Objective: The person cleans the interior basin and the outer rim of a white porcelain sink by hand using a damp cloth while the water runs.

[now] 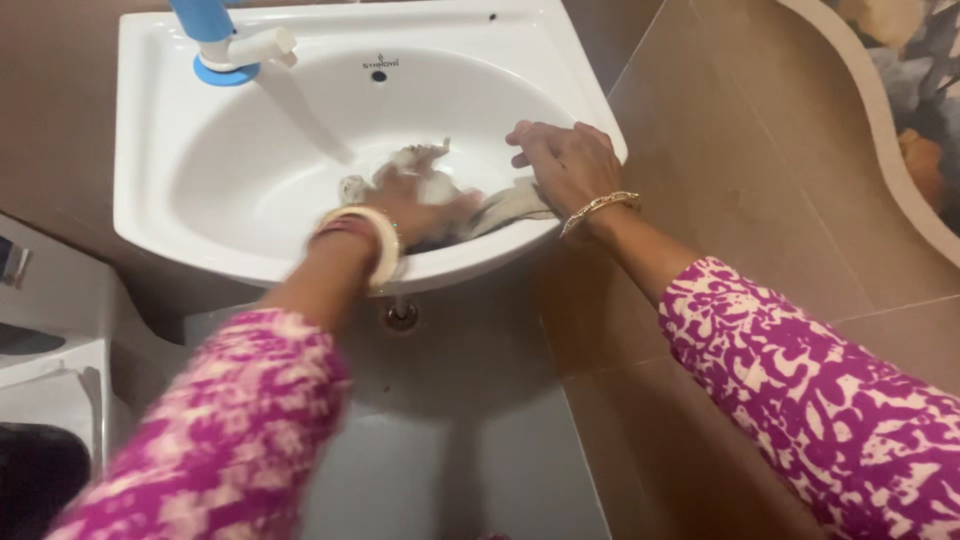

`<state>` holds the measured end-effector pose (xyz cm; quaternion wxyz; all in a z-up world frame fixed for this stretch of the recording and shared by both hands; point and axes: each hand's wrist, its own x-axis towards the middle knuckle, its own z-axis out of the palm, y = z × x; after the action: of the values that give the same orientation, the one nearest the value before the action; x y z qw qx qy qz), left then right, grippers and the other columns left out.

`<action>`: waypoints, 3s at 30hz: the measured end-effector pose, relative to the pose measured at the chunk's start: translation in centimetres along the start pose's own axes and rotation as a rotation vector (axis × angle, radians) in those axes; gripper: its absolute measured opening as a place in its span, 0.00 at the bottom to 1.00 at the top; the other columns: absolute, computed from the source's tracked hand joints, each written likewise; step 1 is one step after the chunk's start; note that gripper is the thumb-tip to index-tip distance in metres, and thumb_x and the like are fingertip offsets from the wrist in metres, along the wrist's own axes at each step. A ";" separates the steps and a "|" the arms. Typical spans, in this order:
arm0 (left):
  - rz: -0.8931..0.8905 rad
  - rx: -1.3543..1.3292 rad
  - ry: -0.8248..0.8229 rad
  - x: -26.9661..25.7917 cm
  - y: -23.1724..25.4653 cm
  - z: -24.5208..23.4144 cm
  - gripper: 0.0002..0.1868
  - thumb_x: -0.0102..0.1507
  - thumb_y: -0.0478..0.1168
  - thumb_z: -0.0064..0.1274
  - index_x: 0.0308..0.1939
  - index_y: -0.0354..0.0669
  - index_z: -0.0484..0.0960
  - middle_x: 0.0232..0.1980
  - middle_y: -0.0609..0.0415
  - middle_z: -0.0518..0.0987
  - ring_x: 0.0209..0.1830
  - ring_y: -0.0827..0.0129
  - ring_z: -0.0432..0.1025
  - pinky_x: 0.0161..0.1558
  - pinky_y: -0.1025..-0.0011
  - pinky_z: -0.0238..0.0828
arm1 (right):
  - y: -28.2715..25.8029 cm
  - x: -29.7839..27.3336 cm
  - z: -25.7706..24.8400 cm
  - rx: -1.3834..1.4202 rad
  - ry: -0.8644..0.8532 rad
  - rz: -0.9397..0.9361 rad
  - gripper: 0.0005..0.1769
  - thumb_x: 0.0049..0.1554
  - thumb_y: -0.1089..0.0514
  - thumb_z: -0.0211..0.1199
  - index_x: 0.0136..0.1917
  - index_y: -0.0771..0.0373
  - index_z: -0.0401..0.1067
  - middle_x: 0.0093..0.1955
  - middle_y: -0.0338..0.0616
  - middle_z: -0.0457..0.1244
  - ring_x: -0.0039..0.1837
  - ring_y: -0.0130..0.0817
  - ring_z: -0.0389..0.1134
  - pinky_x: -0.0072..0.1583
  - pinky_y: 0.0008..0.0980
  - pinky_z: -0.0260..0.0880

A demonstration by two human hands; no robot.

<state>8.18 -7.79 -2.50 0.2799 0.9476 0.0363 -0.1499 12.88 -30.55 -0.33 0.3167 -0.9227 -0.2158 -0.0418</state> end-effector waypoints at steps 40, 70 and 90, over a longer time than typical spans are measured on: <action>0.053 0.203 -0.355 -1.1 2.4 -3.4 0.39 0.54 0.71 0.50 0.57 0.50 0.88 0.60 0.46 0.83 0.60 0.51 0.76 0.64 0.55 0.68 | 0.0 0.3 0.9 -0.175 0.125 -0.017 0.34 0.65 0.33 0.43 0.41 0.59 0.80 0.33 0.45 0.68 0.45 0.46 0.69 0.72 0.47 0.52; -0.071 -0.004 -0.012 -8.5 -0.8 -5.3 0.46 0.53 0.76 0.45 0.71 0.65 0.69 0.67 0.47 0.75 0.68 0.51 0.68 0.69 0.56 0.61 | 0.1 0.1 0.8 -0.252 0.061 0.009 0.33 0.66 0.33 0.46 0.42 0.59 0.81 0.32 0.47 0.67 0.46 0.46 0.69 0.72 0.44 0.52; -0.195 0.314 0.768 -8.0 -7.3 -3.9 0.38 0.66 0.72 0.36 0.69 0.54 0.75 0.73 0.43 0.67 0.77 0.34 0.45 0.69 0.33 0.15 | -5.4 5.3 7.6 0.162 -0.592 0.132 0.40 0.60 0.29 0.47 0.78 0.49 0.55 0.76 0.45 0.55 0.76 0.44 0.56 0.74 0.41 0.55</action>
<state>0.45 0.60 -0.74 0.0830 0.9578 0.2040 0.1846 14.88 -20.21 -2.15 0.3147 -0.8785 -0.2408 0.2667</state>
